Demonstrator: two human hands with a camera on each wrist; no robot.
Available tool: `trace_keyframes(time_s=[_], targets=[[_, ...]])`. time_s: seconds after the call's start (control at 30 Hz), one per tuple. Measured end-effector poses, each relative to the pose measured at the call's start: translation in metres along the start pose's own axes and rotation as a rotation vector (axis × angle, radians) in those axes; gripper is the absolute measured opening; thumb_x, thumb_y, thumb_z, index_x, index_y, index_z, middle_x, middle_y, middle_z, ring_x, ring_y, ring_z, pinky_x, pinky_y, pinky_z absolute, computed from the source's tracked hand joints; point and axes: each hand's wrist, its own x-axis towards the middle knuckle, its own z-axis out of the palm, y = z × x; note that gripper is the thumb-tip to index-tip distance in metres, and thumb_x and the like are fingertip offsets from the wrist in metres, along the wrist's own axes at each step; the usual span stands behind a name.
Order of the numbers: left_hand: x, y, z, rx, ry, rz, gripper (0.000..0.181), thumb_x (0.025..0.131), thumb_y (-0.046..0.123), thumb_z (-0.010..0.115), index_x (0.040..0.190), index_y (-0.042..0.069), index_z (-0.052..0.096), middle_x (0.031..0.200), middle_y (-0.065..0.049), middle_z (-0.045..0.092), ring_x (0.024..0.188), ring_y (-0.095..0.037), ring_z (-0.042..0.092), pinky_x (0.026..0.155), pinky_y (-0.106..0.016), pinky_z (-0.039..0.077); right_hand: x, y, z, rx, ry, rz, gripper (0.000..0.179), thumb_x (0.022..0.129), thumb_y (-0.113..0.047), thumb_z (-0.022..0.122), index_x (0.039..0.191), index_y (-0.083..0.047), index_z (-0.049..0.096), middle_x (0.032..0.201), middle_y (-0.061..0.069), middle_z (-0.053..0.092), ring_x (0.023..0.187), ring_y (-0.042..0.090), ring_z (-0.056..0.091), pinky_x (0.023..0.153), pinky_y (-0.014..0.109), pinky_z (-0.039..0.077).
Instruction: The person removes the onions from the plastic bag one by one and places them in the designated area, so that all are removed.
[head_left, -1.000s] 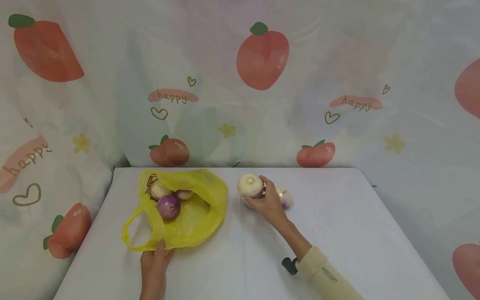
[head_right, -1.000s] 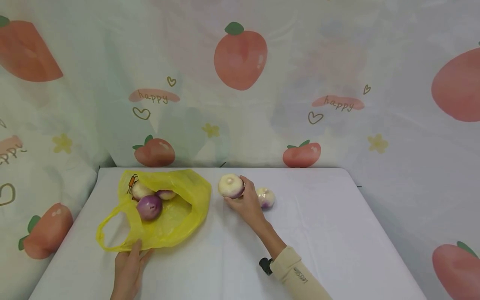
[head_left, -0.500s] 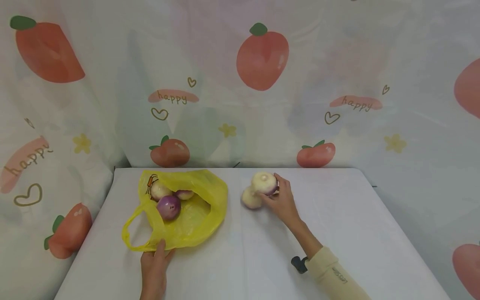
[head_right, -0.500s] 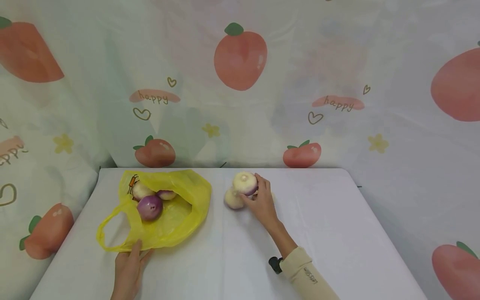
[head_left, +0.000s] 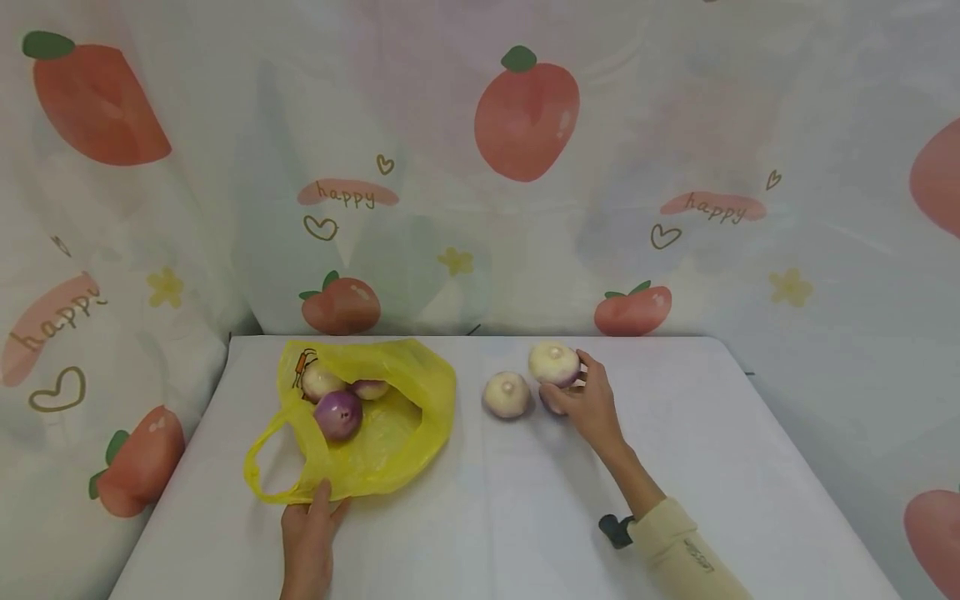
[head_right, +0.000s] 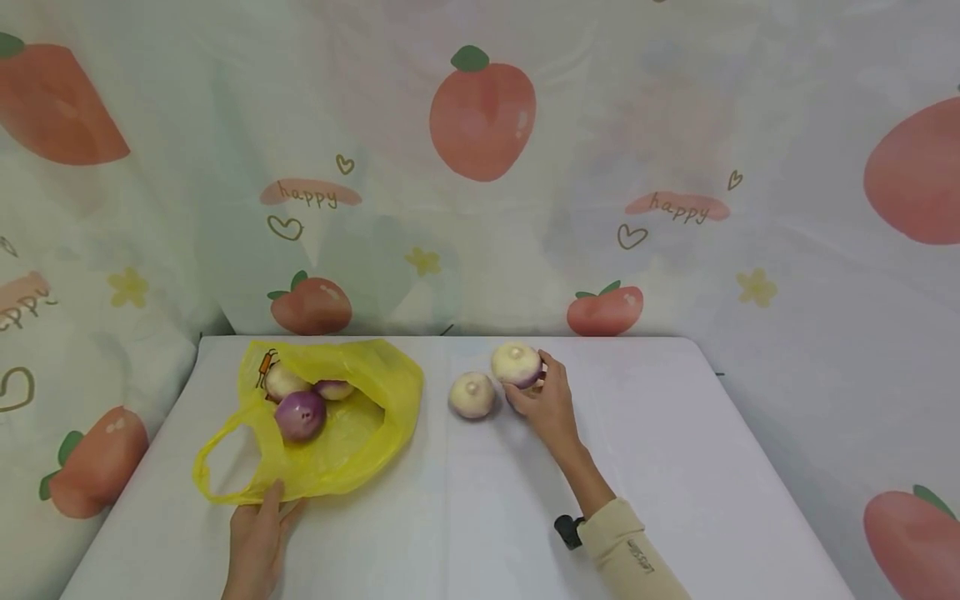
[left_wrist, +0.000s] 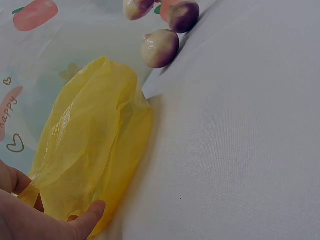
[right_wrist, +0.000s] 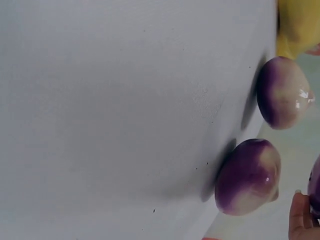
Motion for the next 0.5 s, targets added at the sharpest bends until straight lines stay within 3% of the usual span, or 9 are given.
trace_keyframes(time_s=[0.13, 0.27, 0.5], targets=[[0.001, -0.001, 0.000, -0.009, 0.003, -0.002, 0.053, 0.098, 0.031, 0.047, 0.143, 0.009, 0.029, 0.137, -0.008, 0.035, 0.122, -0.024, 0.042, 0.083, -0.029, 0.055, 0.000, 0.006, -0.004, -0.023, 0.067, -0.011, 0.077, 0.075, -0.012, 0.081, 0.135, 0.007, 0.036, 0.126, 0.022, 0.044, 0.101, 0.031, 0.054, 0.079, 0.042, 0.055], [0.001, -0.002, -0.001, -0.013, 0.003, -0.002, 0.054, 0.098, 0.033, 0.048, 0.143, 0.010, 0.030, 0.137, -0.008, 0.035, 0.122, -0.024, 0.042, 0.083, -0.029, 0.055, 0.000, 0.012, -0.008, -0.047, 0.126, 0.028, 0.073, 0.075, -0.010, 0.080, 0.132, 0.008, 0.039, 0.125, 0.022, 0.046, 0.100, 0.031, 0.056, 0.079, 0.043, 0.055], [0.001, -0.002, -0.001, -0.009, 0.007, -0.001, 0.053, 0.098, 0.032, 0.047, 0.143, 0.009, 0.030, 0.136, -0.008, 0.036, 0.121, -0.024, 0.043, 0.082, -0.030, 0.056, -0.003, 0.019, -0.014, -0.093, 0.143, 0.072, 0.073, 0.076, -0.017, 0.080, 0.131, 0.008, 0.040, 0.125, 0.023, 0.046, 0.100, 0.032, 0.055, 0.082, 0.041, 0.053]])
